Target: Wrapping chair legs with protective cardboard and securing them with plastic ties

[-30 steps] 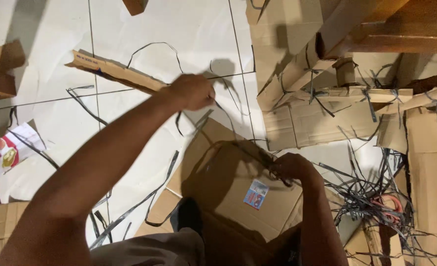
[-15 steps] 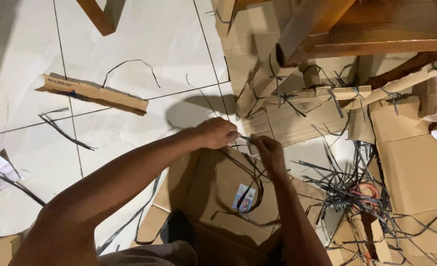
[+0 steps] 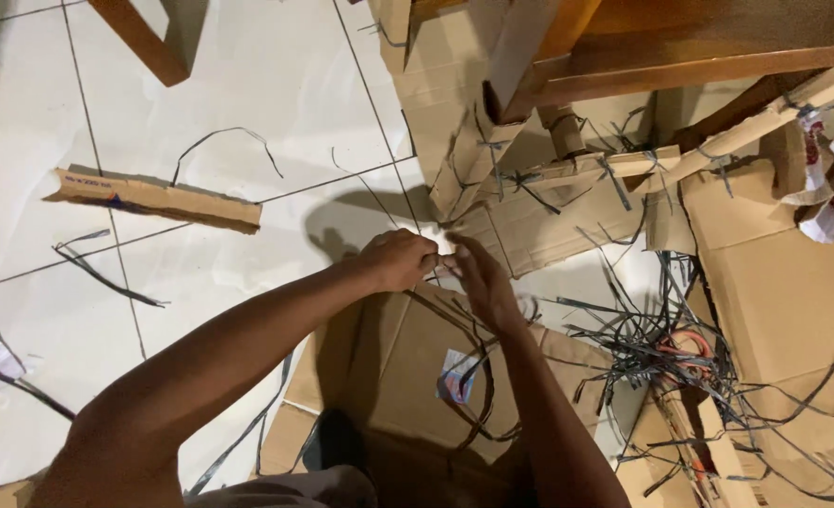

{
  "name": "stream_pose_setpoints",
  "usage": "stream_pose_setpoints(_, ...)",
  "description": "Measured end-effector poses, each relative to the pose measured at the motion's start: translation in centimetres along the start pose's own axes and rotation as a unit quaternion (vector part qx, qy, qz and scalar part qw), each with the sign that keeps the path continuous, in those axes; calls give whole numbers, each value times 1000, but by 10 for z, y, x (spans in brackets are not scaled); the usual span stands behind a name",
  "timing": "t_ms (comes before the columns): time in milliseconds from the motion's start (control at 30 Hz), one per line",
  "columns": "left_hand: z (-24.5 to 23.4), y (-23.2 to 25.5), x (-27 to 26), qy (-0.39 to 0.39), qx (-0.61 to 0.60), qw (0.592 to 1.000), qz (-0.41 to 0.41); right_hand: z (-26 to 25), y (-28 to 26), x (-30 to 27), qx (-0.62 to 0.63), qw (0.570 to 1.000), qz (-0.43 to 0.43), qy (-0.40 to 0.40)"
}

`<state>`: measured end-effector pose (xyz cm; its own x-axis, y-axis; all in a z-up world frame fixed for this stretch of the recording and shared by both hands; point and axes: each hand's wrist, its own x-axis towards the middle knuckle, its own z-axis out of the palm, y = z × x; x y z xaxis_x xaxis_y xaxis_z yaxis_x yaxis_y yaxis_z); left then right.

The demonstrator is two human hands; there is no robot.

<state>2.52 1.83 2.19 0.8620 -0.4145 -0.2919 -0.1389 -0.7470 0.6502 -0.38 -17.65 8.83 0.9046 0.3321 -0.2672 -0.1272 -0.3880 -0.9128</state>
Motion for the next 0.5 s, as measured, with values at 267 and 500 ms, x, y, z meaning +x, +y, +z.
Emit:
stream_pose_setpoints(267, -30, 7, -2, 47, -38, 998, 24, -6, 66, 15, 52, 989, 1, 136)
stream_pose_setpoints(500, -32, 21, -15, 19, -16, 999, 24, -15, 81, 15, -129, 986, -96, 34)
